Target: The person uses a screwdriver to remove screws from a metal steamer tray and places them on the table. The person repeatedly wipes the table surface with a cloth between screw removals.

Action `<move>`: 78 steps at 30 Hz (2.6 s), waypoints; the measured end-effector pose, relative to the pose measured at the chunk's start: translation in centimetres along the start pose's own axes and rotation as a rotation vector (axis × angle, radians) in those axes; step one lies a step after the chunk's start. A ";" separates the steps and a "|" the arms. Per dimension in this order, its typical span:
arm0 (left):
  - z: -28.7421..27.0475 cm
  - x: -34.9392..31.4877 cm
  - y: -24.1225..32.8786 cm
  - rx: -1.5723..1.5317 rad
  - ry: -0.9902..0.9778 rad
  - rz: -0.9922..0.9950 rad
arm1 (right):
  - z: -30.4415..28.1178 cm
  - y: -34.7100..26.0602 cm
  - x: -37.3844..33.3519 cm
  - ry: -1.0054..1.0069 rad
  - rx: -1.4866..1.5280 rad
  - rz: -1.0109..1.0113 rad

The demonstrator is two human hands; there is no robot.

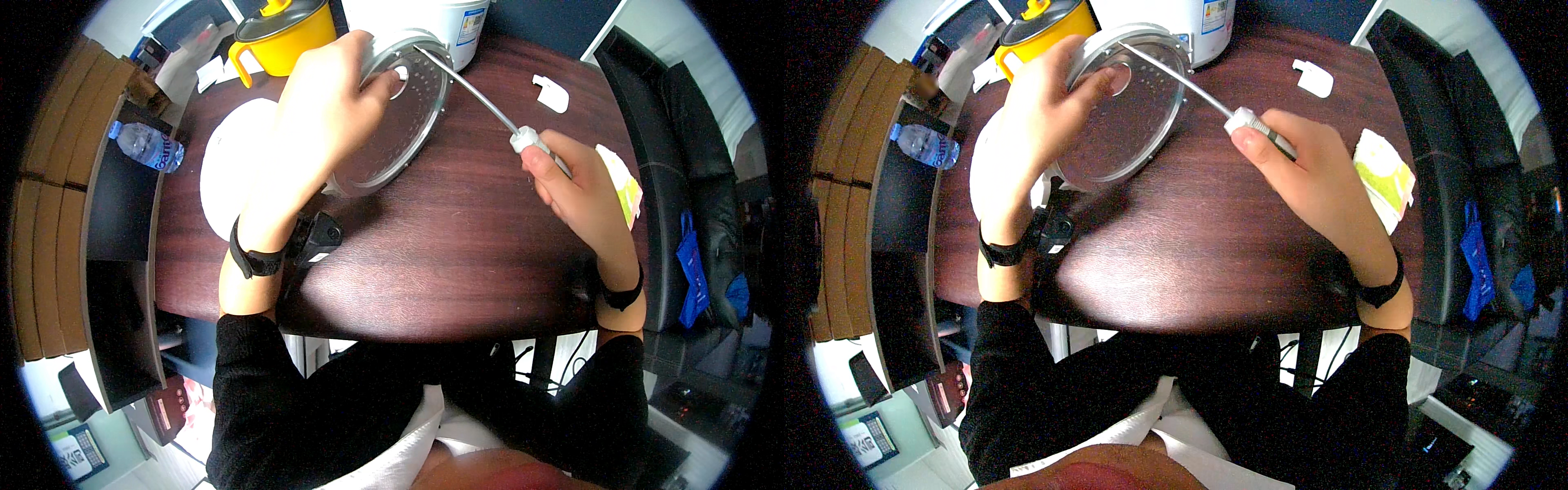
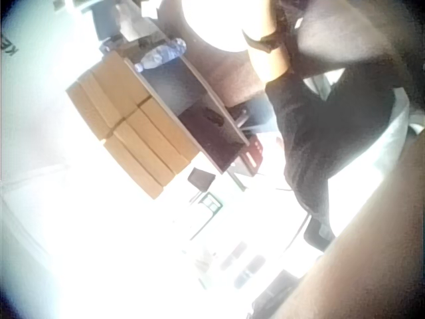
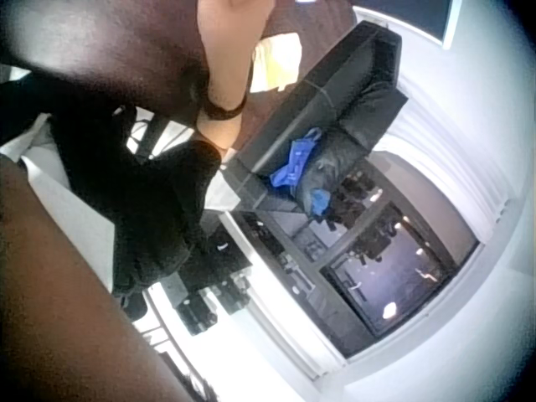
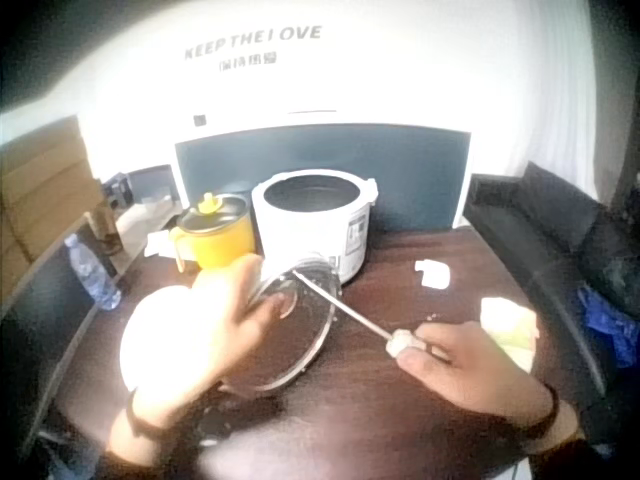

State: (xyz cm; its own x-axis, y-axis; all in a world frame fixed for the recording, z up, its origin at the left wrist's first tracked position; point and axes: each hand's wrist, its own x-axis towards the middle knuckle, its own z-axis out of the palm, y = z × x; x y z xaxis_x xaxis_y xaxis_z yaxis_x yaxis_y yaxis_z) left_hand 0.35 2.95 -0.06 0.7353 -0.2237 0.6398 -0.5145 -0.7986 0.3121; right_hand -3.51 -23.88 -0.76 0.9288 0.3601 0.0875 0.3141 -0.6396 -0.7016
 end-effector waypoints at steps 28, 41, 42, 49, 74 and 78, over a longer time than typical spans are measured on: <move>-0.3 0.0 -0.2 -0.071 0.004 -0.013 | 2.3 -0.4 -0.5 -0.306 0.697 0.185; -0.2 -0.1 -0.1 -0.059 0.001 -0.018 | 2.2 -0.7 -0.6 -0.280 0.665 0.199; 0.0 -0.1 -0.1 -0.048 0.010 -0.007 | 2.2 -0.6 -0.6 -0.287 0.665 0.197; 0.4 -0.2 0.8 0.034 0.017 -0.012 | 1.8 -0.4 -0.5 -0.319 0.588 0.242; 0.6 0.0 -0.3 -0.013 0.004 0.016 | 1.3 -0.6 -0.6 -0.267 0.689 0.224; 0.6 0.1 -0.4 -0.024 -0.002 0.005 | 1.4 -0.8 -0.6 -0.275 0.674 0.233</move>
State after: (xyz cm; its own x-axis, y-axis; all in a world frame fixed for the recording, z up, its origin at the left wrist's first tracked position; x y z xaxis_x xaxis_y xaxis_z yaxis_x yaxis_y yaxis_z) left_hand 0.86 2.87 -0.57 0.7332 -0.2290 0.6403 -0.5291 -0.7836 0.3256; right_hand -4.59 -22.61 -1.20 0.8461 0.4793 -0.2332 -0.1539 -0.1991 -0.9678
